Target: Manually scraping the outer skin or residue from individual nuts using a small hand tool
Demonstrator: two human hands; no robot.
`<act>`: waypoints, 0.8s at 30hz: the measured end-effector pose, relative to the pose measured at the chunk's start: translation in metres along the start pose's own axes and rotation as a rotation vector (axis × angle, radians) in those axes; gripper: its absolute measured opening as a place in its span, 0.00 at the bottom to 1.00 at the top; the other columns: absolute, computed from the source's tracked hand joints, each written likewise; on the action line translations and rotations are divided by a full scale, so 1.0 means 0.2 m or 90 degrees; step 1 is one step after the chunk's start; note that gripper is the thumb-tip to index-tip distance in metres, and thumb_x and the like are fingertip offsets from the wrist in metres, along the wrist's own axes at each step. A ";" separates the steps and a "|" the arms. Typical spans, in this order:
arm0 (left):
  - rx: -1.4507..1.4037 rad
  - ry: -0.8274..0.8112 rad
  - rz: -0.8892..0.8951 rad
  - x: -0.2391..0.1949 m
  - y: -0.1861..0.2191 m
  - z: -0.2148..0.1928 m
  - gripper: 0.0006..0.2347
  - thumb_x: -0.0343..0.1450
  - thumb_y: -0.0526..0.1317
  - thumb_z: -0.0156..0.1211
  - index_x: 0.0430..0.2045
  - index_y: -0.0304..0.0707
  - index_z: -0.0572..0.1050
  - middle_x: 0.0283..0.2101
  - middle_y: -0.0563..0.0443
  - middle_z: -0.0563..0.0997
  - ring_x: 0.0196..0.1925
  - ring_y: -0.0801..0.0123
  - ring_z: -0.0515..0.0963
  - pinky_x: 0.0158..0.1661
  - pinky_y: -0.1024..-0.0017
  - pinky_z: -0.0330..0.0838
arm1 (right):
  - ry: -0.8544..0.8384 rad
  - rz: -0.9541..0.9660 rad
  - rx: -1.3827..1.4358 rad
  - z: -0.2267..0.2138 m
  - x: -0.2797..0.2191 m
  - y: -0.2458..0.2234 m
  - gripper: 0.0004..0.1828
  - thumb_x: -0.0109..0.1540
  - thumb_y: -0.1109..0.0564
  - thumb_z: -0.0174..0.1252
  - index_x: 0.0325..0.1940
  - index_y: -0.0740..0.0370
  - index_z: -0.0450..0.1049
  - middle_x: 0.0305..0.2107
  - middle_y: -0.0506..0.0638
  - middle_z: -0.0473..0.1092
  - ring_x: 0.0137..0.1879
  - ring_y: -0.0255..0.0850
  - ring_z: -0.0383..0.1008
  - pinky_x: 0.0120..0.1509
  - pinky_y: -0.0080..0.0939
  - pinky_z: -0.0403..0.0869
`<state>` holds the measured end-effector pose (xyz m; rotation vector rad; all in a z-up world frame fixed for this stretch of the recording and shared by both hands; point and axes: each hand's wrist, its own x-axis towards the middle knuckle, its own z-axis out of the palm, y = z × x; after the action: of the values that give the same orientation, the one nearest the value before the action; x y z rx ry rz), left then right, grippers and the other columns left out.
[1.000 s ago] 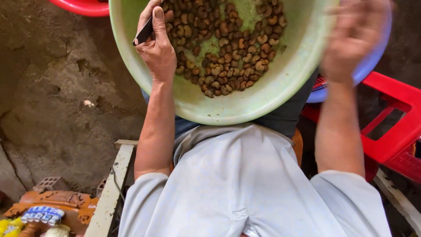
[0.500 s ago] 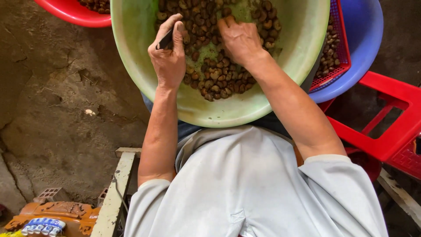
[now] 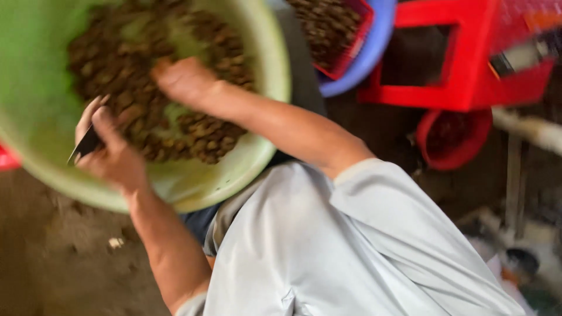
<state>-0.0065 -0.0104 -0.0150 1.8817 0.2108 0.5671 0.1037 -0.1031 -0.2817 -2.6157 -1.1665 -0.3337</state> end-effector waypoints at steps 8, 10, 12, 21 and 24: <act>0.125 -0.031 -0.040 -0.03 0.01 0.01 0.12 0.86 0.40 0.48 0.54 0.24 0.73 0.53 0.30 0.78 0.42 0.44 0.85 0.43 0.56 0.84 | -0.164 0.005 0.043 -0.20 0.12 -0.07 0.19 0.60 0.54 0.60 0.55 0.57 0.74 0.39 0.54 0.77 0.34 0.48 0.80 0.32 0.49 0.76; 0.117 -0.037 -0.046 -0.03 0.00 0.01 0.13 0.86 0.40 0.48 0.53 0.24 0.73 0.52 0.29 0.78 0.45 0.45 0.84 0.45 0.57 0.85 | -0.177 0.006 0.052 -0.26 0.14 -0.07 0.19 0.60 0.57 0.58 0.55 0.57 0.72 0.38 0.55 0.78 0.32 0.49 0.80 0.28 0.50 0.76; 0.111 -0.039 -0.056 -0.03 -0.01 0.01 0.13 0.85 0.40 0.48 0.53 0.24 0.73 0.51 0.29 0.78 0.47 0.46 0.83 0.46 0.58 0.86 | -0.192 0.003 0.064 -0.25 0.15 -0.08 0.19 0.60 0.59 0.57 0.56 0.56 0.70 0.37 0.55 0.78 0.29 0.49 0.80 0.24 0.51 0.76; 0.097 -0.019 -0.084 -0.02 0.01 0.03 0.14 0.84 0.43 0.52 0.51 0.28 0.75 0.51 0.33 0.79 0.48 0.49 0.84 0.47 0.60 0.86 | -0.168 0.077 0.316 -0.53 0.21 -0.08 0.17 0.58 0.69 0.54 0.50 0.62 0.68 0.24 0.54 0.73 0.25 0.50 0.75 0.25 0.56 0.72; 0.080 -0.015 -0.093 -0.02 0.02 0.03 0.15 0.83 0.47 0.52 0.52 0.30 0.74 0.53 0.35 0.78 0.55 0.49 0.81 0.49 0.59 0.82 | -0.299 0.295 0.733 -0.74 0.27 -0.10 0.10 0.68 0.52 0.58 0.47 0.57 0.66 0.14 0.40 0.63 0.15 0.30 0.60 0.18 0.34 0.66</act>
<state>-0.0075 -0.0174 -0.0143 1.9746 0.3724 0.4403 0.1086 -0.1003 -0.1235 -1.8013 -0.5075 0.8345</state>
